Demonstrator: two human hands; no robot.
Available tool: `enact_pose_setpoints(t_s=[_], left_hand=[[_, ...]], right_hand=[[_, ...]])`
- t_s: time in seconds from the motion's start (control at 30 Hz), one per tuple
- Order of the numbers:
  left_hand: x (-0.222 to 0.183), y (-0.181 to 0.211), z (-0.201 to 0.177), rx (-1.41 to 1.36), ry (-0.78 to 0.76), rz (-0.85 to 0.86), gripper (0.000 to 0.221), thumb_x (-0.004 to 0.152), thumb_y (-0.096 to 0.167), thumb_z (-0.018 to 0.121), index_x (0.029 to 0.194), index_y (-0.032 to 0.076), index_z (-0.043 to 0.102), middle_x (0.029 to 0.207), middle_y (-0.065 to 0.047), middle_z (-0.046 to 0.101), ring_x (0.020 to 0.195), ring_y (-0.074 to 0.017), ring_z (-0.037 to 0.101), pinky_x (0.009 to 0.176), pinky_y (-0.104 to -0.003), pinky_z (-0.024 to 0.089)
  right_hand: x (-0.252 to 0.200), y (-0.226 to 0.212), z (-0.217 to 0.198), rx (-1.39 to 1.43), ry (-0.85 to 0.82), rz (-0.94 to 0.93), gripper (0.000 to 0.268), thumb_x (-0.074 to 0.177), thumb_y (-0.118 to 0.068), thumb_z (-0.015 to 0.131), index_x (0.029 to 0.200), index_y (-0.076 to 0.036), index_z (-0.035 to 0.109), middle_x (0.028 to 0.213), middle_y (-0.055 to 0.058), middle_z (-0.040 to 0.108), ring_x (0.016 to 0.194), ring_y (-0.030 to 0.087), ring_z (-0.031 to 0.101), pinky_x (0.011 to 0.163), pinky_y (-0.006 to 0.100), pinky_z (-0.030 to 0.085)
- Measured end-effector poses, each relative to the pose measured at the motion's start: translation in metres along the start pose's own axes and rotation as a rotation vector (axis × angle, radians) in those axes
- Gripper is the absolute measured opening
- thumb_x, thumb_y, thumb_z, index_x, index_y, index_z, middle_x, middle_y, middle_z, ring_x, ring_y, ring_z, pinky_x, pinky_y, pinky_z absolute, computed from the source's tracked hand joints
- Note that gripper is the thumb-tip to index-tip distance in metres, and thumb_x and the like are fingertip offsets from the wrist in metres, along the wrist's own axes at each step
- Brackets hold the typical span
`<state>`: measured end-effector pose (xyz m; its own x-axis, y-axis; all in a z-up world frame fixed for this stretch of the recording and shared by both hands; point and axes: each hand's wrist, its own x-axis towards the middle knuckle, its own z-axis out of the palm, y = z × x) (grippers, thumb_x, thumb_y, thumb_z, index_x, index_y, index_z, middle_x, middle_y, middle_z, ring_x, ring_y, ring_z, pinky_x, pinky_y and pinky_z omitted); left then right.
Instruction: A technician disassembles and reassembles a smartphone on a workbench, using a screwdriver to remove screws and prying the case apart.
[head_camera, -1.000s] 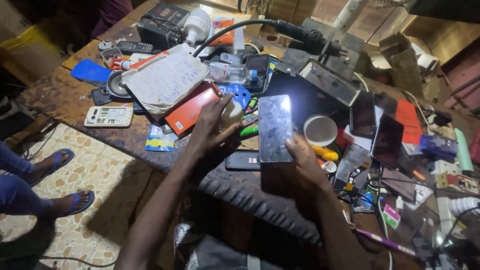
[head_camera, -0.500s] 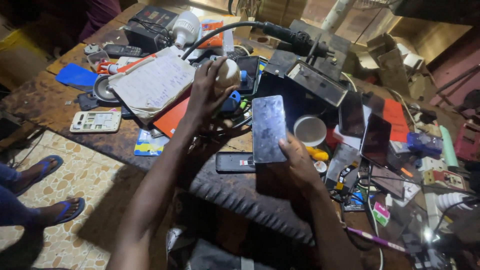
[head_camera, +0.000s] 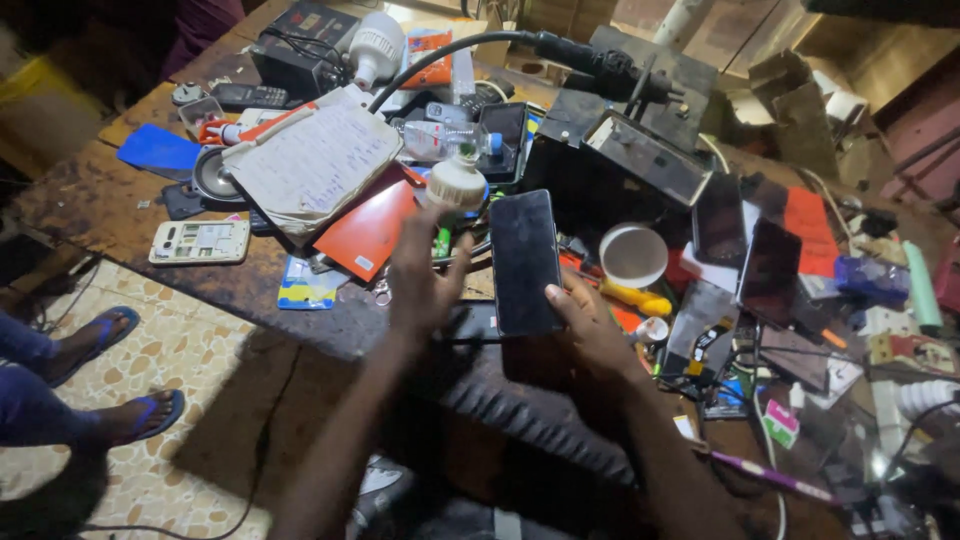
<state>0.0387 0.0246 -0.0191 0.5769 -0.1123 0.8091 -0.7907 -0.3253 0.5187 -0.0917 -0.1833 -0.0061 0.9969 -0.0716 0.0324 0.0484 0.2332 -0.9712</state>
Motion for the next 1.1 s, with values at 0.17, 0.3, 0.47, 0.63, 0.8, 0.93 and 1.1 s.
enact_pose_setpoints(t_s=[0.17, 0.3, 0.47, 0.63, 0.8, 0.93, 1.1], left_hand=[[-0.028, 0.069, -0.001, -0.351, -0.371, -0.65, 0.099, 0.096, 0.041, 0.076, 0.166, -0.001, 0.021, 0.146, -0.043, 0.049, 0.134, -0.0607, 0.053, 0.11, -0.065, 0.048], [-0.021, 0.06, 0.009, -0.367, -0.454, -0.79, 0.13, 0.074, 0.058, 0.091, 0.171, 0.011, 0.018, 0.16, -0.033, 0.043, 0.15, -0.0494, 0.046, 0.127, -0.062, 0.031], [-0.027, 0.018, 0.033, -0.615, -0.286, -0.713, 0.107, 0.081, 0.042, 0.094, 0.163, 0.004, 0.037, 0.146, -0.03, 0.056, 0.138, -0.0445, 0.056, 0.118, -0.055, 0.044], [-0.008, 0.025, 0.026, -0.649, -0.289, -0.778, 0.107, 0.077, 0.041, 0.097, 0.162, 0.008, 0.04, 0.14, -0.024, 0.065, 0.131, -0.0324, 0.064, 0.112, -0.046, 0.052], [0.005, 0.027, 0.023, -0.445, -0.359, -0.763, 0.113, 0.074, 0.046, 0.096, 0.165, 0.015, 0.036, 0.145, -0.028, 0.063, 0.137, -0.0411, 0.062, 0.114, -0.049, 0.052], [0.007, 0.038, 0.016, -0.411, -0.303, -0.601, 0.115, 0.076, 0.046, 0.094, 0.166, 0.013, 0.032, 0.151, -0.032, 0.054, 0.142, -0.0488, 0.055, 0.117, -0.058, 0.047], [0.0, 0.035, 0.012, -0.417, -0.251, -0.482, 0.119, 0.079, 0.047, 0.092, 0.169, 0.007, 0.026, 0.155, -0.036, 0.048, 0.143, -0.0564, 0.049, 0.119, -0.065, 0.041]], right_hand=[[-0.005, 0.011, 0.009, -0.389, -0.093, -0.08, 0.047, 0.109, -0.018, 0.055, 0.154, -0.006, 0.055, 0.137, 0.023, 0.068, 0.128, 0.026, 0.061, 0.116, 0.053, 0.045], [-0.013, 0.011, 0.021, -0.618, -0.188, -0.181, 0.055, 0.105, -0.015, 0.063, 0.156, 0.003, 0.05, 0.152, 0.032, 0.055, 0.147, 0.038, 0.047, 0.125, 0.058, 0.03], [-0.016, 0.005, 0.03, -0.669, -0.265, -0.197, 0.068, 0.098, -0.013, 0.072, 0.156, 0.009, 0.045, 0.155, 0.037, 0.049, 0.151, 0.046, 0.039, 0.125, 0.063, 0.027], [-0.008, 0.016, 0.036, -0.603, -0.197, -0.199, 0.056, 0.101, -0.018, 0.068, 0.15, 0.004, 0.055, 0.145, 0.028, 0.062, 0.142, 0.038, 0.055, 0.119, 0.056, 0.04], [0.003, 0.026, 0.026, -0.584, -0.109, -0.208, 0.055, 0.097, -0.014, 0.068, 0.15, -0.001, 0.058, 0.135, 0.02, 0.065, 0.131, 0.027, 0.061, 0.112, 0.05, 0.049], [0.009, 0.04, 0.023, -0.572, -0.088, -0.205, 0.067, 0.091, -0.003, 0.066, 0.156, 0.0, 0.053, 0.145, 0.024, 0.061, 0.14, 0.035, 0.056, 0.114, 0.05, 0.049], [0.005, 0.034, 0.024, -0.546, -0.066, -0.127, 0.069, 0.084, 0.006, 0.066, 0.152, 0.003, 0.054, 0.135, 0.027, 0.068, 0.129, 0.035, 0.064, 0.105, 0.052, 0.057]])
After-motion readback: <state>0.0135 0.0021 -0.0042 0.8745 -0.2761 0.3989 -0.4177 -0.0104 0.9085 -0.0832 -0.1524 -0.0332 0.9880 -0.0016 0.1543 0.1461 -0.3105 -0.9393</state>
